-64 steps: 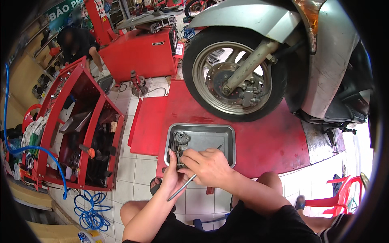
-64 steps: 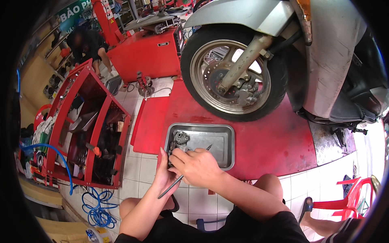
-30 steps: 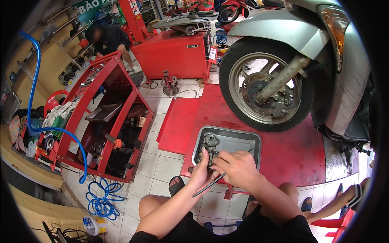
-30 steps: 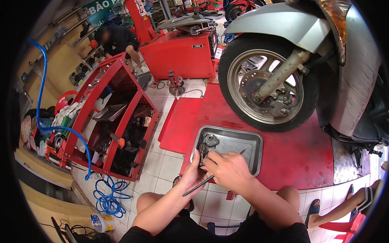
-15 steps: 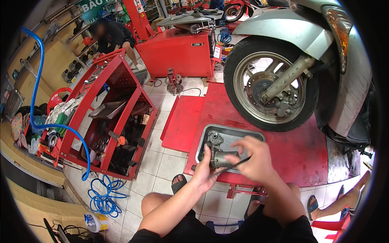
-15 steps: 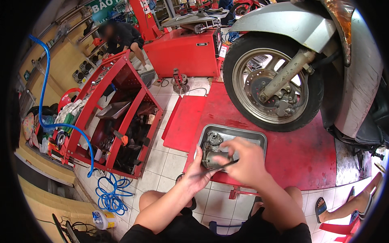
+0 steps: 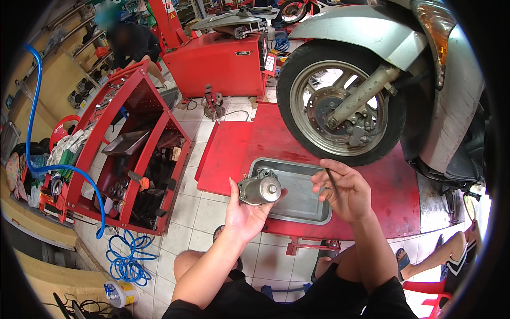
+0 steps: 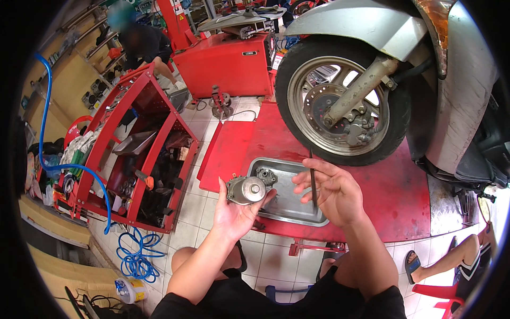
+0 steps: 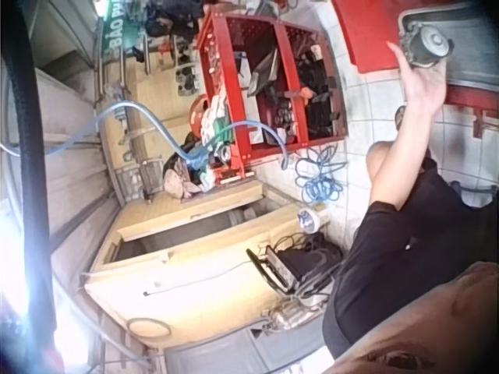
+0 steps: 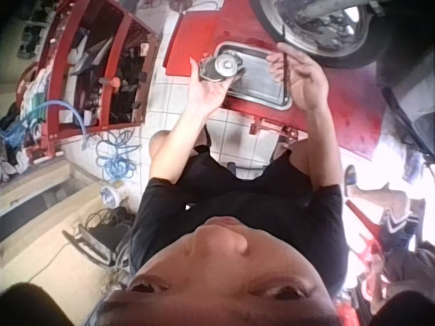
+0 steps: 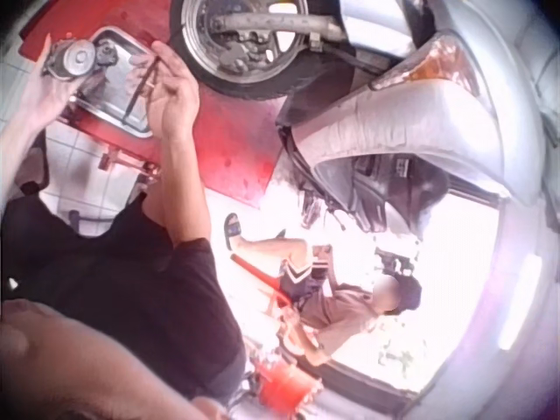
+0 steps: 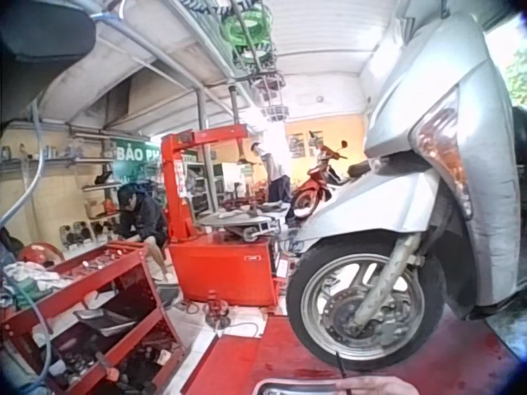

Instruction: The person sits on the floor of a workshop and uses a screwdriver to disassemble a cylindrical scooter part held in their left hand. They remove small internal components and place them into a metal tray on the floor.

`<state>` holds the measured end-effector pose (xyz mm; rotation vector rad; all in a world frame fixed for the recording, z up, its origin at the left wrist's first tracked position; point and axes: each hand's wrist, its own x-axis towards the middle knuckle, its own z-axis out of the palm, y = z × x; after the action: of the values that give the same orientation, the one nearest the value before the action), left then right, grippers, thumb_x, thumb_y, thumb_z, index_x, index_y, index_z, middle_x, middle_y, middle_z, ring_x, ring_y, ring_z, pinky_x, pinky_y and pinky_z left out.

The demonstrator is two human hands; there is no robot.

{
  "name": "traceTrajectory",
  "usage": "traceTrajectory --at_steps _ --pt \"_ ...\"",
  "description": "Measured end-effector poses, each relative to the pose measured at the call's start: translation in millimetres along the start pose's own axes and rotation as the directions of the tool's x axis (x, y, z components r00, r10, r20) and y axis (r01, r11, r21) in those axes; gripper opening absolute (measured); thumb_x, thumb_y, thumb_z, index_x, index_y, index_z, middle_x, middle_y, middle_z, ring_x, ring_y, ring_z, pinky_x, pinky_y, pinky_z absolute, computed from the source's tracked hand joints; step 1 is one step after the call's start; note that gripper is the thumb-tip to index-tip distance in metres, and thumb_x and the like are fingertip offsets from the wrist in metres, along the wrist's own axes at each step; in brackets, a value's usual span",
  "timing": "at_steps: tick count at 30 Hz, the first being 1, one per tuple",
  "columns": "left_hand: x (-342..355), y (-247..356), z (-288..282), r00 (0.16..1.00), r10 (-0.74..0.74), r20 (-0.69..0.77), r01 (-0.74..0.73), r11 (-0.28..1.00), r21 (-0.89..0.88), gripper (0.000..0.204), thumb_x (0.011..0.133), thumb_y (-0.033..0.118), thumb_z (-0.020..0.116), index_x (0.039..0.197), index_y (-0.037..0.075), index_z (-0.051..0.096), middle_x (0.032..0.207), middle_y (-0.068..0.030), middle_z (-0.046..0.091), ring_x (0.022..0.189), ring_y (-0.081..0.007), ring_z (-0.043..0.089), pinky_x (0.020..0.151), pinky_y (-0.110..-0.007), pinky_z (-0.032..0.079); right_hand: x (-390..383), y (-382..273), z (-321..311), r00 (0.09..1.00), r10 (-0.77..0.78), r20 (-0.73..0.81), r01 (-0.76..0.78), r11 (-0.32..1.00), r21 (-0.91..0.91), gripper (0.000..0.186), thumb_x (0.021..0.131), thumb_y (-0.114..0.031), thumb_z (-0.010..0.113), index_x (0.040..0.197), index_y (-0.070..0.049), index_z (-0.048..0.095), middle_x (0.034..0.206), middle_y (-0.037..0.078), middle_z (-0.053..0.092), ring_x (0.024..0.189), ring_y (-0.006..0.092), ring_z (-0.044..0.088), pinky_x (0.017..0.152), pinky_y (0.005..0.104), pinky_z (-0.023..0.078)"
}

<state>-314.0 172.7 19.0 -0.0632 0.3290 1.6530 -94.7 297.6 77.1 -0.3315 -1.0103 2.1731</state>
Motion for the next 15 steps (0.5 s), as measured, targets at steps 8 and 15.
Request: traceTrajectory --at_steps 8,15 --pt "0 -5 -5 0.999 0.029 -0.034 -0.025 0.994 0.104 0.076 0.097 0.064 0.041 0.139 0.001 0.04 0.142 -0.0232 0.046 0.133 -0.055 0.039 0.107 -0.051 0.05 -14 11 0 0.981 -0.192 0.023 0.148 0.668 -0.729 0.032 0.102 -0.025 0.058 0.102 0.005 0.068 0.083 0.009 0.067 0.066 0.0124 0.06 0.06 0.0253 0.049" --pt "2 -11 -8 0.994 0.022 -0.104 -0.011 0.994 0.106 0.074 0.097 0.062 0.043 0.135 -0.001 0.041 0.138 -0.0213 0.051 0.129 -0.0418 0.05 0.112 -0.056 0.043 -16 13 22 0.818 -0.567 0.098 0.435 0.498 -0.75 0.015 0.097 -0.003 0.061 0.096 0.01 0.067 0.091 0.012 0.062 0.077 0.0172 0.067 0.067 0.0262 0.054"
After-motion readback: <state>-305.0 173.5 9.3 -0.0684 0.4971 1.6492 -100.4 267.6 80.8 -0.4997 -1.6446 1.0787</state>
